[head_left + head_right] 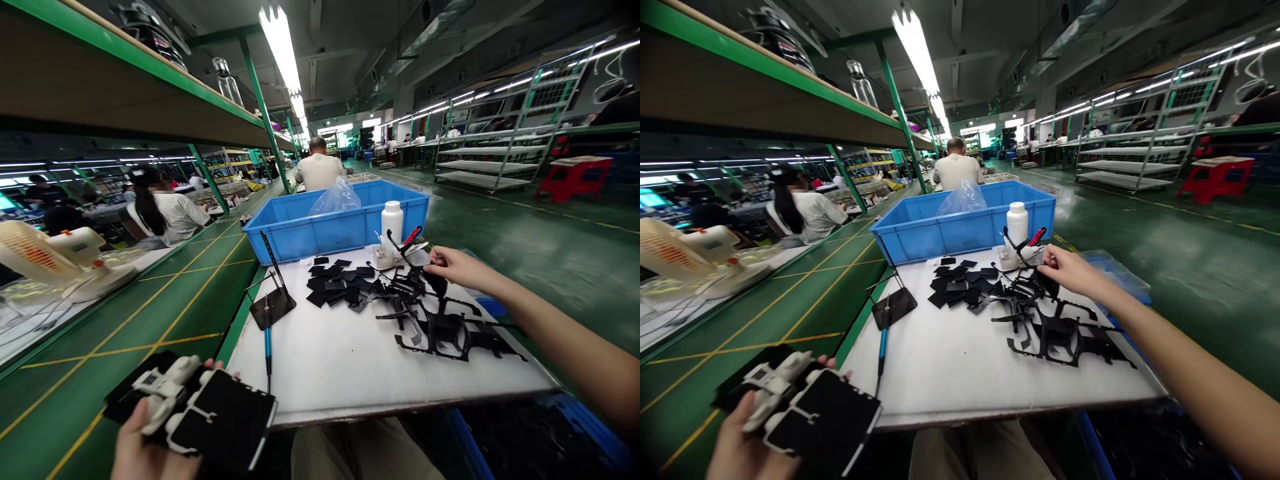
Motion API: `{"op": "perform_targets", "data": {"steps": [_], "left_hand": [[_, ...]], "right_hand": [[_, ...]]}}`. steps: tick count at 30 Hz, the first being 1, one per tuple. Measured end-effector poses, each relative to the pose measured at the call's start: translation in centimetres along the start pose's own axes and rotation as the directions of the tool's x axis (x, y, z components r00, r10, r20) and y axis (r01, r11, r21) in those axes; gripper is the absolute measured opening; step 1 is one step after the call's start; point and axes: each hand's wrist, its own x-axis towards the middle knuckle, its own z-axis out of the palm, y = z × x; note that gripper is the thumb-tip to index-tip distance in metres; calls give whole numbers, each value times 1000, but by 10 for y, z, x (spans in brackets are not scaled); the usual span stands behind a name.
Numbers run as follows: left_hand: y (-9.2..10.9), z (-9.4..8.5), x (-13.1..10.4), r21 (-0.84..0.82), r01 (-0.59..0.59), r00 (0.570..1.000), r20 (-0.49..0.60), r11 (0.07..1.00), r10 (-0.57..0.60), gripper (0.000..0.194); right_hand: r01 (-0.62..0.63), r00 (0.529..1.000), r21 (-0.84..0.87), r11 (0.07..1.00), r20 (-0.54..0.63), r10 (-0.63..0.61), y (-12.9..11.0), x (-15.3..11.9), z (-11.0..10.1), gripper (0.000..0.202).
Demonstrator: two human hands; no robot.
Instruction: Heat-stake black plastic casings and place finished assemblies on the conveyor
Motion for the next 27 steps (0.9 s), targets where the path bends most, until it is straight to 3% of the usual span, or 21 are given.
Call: {"op": "perform_targets", "data": {"steps": [2, 4, 8, 12, 15, 20, 27], "left_hand": [[-7, 21, -2, -125, -14, 999, -37, 992, 10, 51], [-17, 42, -4, -195, 13, 997, 77, 981, 2, 50], [-40, 71, -6, -328, 9, 969, 238, 945, 73, 44], [-49, 80, -15, -429, 36, 941, 319, 903, 114, 43], [-48, 80, -25, -477, 96, 911, 397, 873, 117, 43], [-47, 81, -34, -563, 164, 880, 455, 810, 138, 35], [-45, 90, -42, -584, 101, 979, 204, 805, 25, 27]], "right_hand": [[28, 995, 12, 1000, -100, -26, -24, -13, -3, 23], [101, 966, 43, 994, -244, -87, -55, -33, 6, 23], [338, 901, 230, 913, -359, -243, -121, -86, 52, 18], [474, 859, 394, 787, -403, -316, -161, -120, 100, 8], [506, 845, 431, 747, -424, -328, -171, -125, 116, 6], [525, 839, 460, 716, -422, -343, -173, -122, 121, 4], [562, 817, 454, 691, -433, -380, -176, -122, 127, 3]]}}
